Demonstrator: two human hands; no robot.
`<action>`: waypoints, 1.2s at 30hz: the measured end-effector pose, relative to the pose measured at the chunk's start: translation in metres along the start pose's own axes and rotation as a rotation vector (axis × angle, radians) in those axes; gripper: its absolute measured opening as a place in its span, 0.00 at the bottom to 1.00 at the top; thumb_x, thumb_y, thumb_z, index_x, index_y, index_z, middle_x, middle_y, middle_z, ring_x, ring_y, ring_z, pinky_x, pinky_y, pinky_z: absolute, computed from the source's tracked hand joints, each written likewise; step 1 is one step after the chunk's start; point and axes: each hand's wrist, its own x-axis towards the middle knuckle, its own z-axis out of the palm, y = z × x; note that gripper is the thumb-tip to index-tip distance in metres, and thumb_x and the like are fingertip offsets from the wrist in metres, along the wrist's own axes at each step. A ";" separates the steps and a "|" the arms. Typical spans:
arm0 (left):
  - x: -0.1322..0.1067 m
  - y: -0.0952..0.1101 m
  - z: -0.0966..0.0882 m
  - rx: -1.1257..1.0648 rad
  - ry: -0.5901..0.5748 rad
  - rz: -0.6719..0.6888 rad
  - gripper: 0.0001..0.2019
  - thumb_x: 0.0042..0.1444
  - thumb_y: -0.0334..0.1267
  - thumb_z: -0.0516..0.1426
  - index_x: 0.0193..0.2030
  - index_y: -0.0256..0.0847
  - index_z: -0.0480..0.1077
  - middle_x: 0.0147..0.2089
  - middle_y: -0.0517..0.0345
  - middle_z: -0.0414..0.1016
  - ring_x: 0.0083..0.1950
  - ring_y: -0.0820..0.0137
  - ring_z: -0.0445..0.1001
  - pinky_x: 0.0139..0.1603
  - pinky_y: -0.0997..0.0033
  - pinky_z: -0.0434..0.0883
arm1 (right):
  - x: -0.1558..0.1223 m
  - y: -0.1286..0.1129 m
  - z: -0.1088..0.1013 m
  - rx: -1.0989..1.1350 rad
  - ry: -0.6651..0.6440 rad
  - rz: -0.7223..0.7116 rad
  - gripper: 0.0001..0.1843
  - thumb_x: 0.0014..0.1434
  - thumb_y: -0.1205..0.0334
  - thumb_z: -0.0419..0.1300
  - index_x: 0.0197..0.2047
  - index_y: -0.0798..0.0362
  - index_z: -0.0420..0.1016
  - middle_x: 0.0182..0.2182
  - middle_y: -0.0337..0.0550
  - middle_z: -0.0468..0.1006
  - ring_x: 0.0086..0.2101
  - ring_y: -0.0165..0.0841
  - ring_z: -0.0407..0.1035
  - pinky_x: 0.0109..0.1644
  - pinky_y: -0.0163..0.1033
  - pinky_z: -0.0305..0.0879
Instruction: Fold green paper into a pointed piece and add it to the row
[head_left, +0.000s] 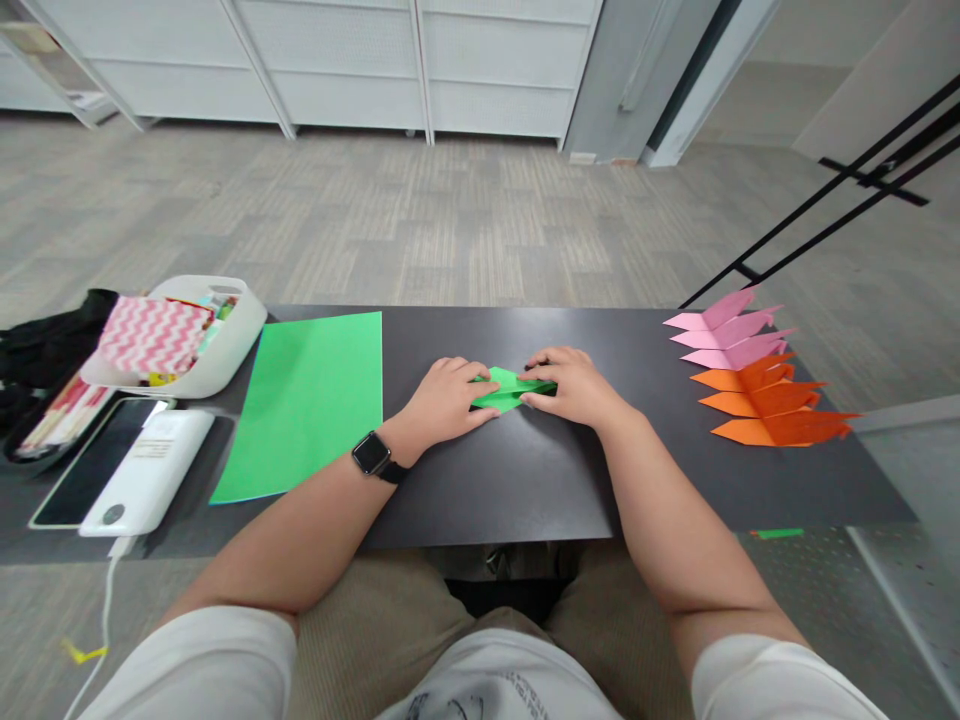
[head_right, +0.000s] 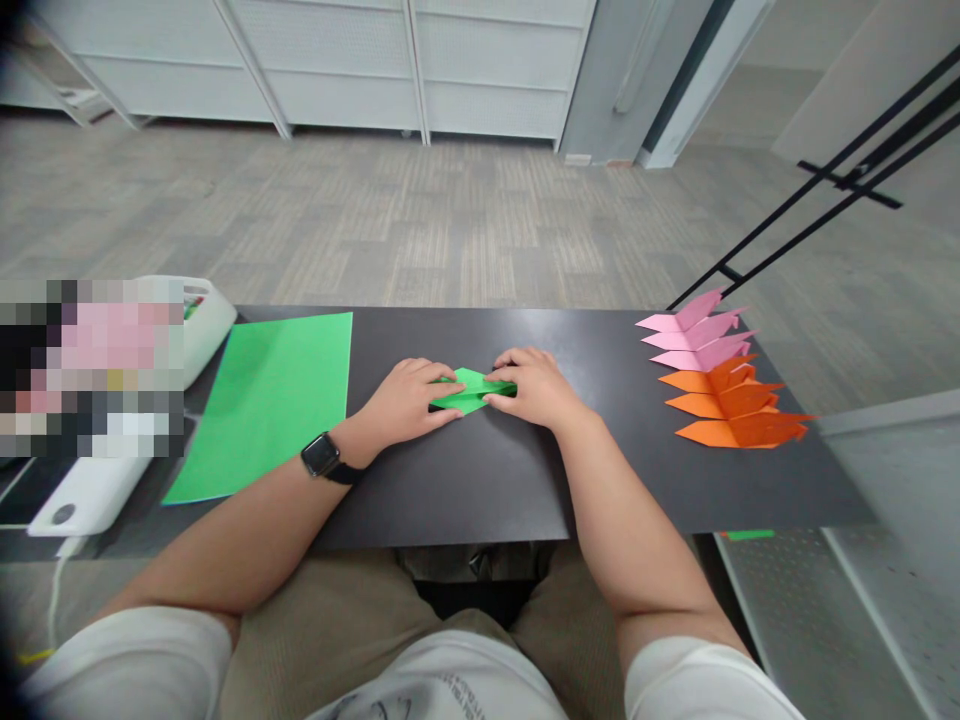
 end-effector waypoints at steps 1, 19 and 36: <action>0.000 0.000 0.000 0.007 0.000 0.007 0.17 0.68 0.50 0.65 0.59 0.48 0.83 0.59 0.49 0.81 0.58 0.54 0.76 0.61 0.48 0.69 | -0.001 0.002 0.001 -0.016 -0.008 -0.002 0.16 0.62 0.51 0.73 0.53 0.38 0.89 0.57 0.47 0.82 0.57 0.50 0.73 0.65 0.62 0.62; 0.002 0.005 -0.010 -0.087 0.167 -0.093 0.09 0.74 0.39 0.59 0.51 0.45 0.82 0.51 0.54 0.85 0.50 0.61 0.80 0.56 0.56 0.73 | -0.001 -0.008 -0.018 0.226 0.231 -0.039 0.13 0.70 0.49 0.65 0.53 0.39 0.88 0.54 0.46 0.84 0.56 0.46 0.76 0.68 0.59 0.64; 0.005 0.001 0.007 -1.177 0.294 -0.314 0.23 0.66 0.57 0.65 0.55 0.42 0.72 0.53 0.50 0.82 0.52 0.62 0.80 0.56 0.59 0.78 | 0.017 -0.034 0.026 1.104 0.188 0.232 0.18 0.63 0.42 0.70 0.46 0.46 0.78 0.36 0.37 0.81 0.36 0.34 0.74 0.47 0.43 0.72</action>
